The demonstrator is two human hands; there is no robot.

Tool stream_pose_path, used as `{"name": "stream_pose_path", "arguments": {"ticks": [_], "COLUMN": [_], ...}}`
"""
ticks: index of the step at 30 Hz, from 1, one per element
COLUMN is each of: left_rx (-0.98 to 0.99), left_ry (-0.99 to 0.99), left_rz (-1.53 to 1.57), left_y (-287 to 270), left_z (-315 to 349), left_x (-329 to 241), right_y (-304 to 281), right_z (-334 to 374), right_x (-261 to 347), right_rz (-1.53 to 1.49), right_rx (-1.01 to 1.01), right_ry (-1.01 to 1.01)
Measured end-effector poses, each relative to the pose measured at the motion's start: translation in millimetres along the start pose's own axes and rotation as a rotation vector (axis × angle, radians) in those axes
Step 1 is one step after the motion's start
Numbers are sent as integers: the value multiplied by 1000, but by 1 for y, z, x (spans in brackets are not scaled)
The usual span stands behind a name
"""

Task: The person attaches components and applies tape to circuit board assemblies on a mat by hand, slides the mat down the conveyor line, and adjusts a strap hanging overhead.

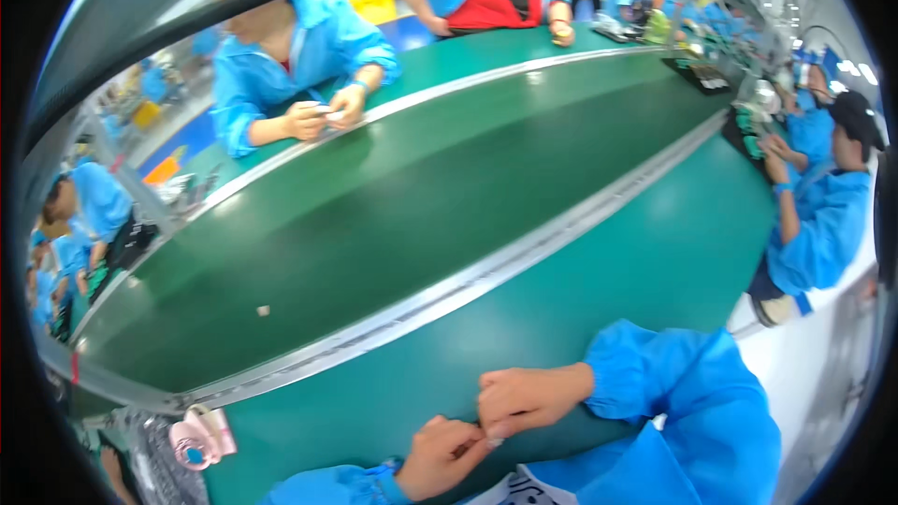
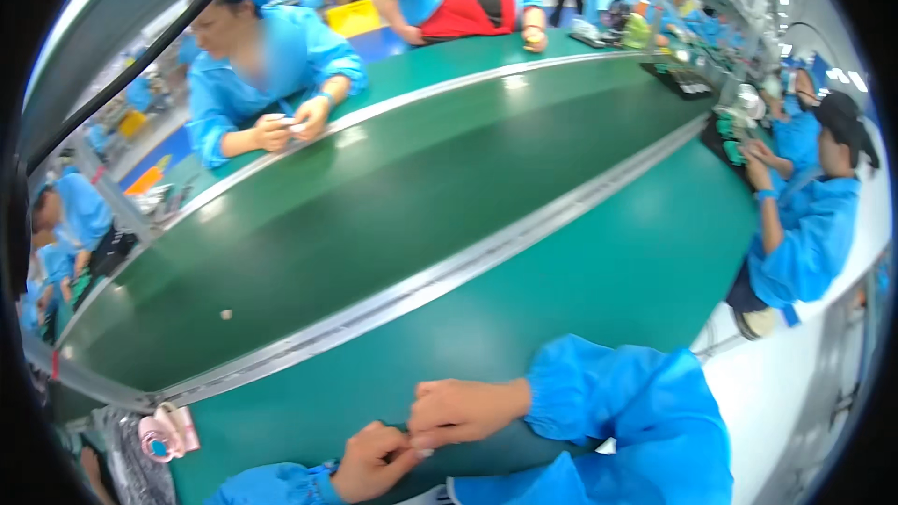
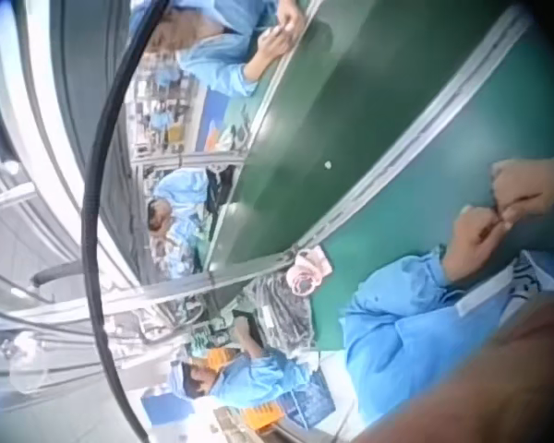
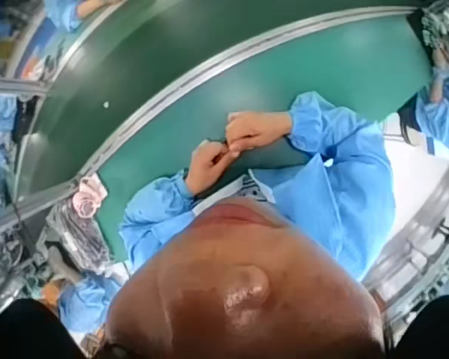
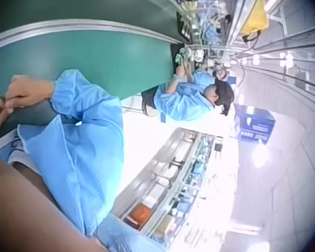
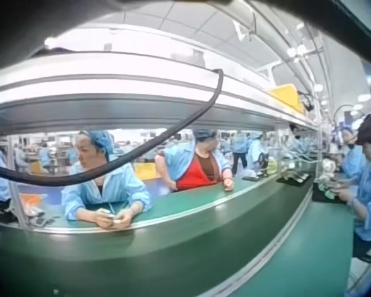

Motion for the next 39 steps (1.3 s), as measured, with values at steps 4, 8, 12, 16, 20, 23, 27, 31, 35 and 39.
{"name": "stream_pose_path", "arguments": {"ticks": [4,8,12,16,20,23,27,31,35,39], "left_rx": [-60,-51,5,-25,-25,-84,-104,-153,-134,-121], "left_ry": [-108,-84,-84,-88,-47,-47,-154,-246,-212,-206], "left_rz": [45,69,-2,17,-38,-59,-32,71,5,-25], "left_y": [-8,-7,-5,-3,0,1,8,12,15,7], "left_z": [-2,-4,-2,-3,-1,-4,2,4,2,5], "left_x": [-14,-10,-10,-18,-19,-23,-19,-17,-16,-7], "right_y": [-1,0,3,3,9,11,9,16,14,19], "right_z": [-6,-3,-1,1,3,5,11,5,8,4], "right_x": [-1,0,2,7,-3,-7,-3,-10,-6,-13], "right_rz": [-10,-7,0,1,32,25,54,-61,-168,-85], "right_rx": [-56,-80,-92,-86,-47,-53,-223,-187,-178,-149], "right_ry": [8,0,-11,-22,10,51,36,-13,-5,-39]}}
Point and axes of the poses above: each hand's wrist, its own z-axis away from the middle knuckle, its own y-axis out of the palm, x = y × z, the point moved 4 cm from there along -z, towards the middle knuckle, and after that the axes turned 9 degrees about z, right-handed, at the moved point
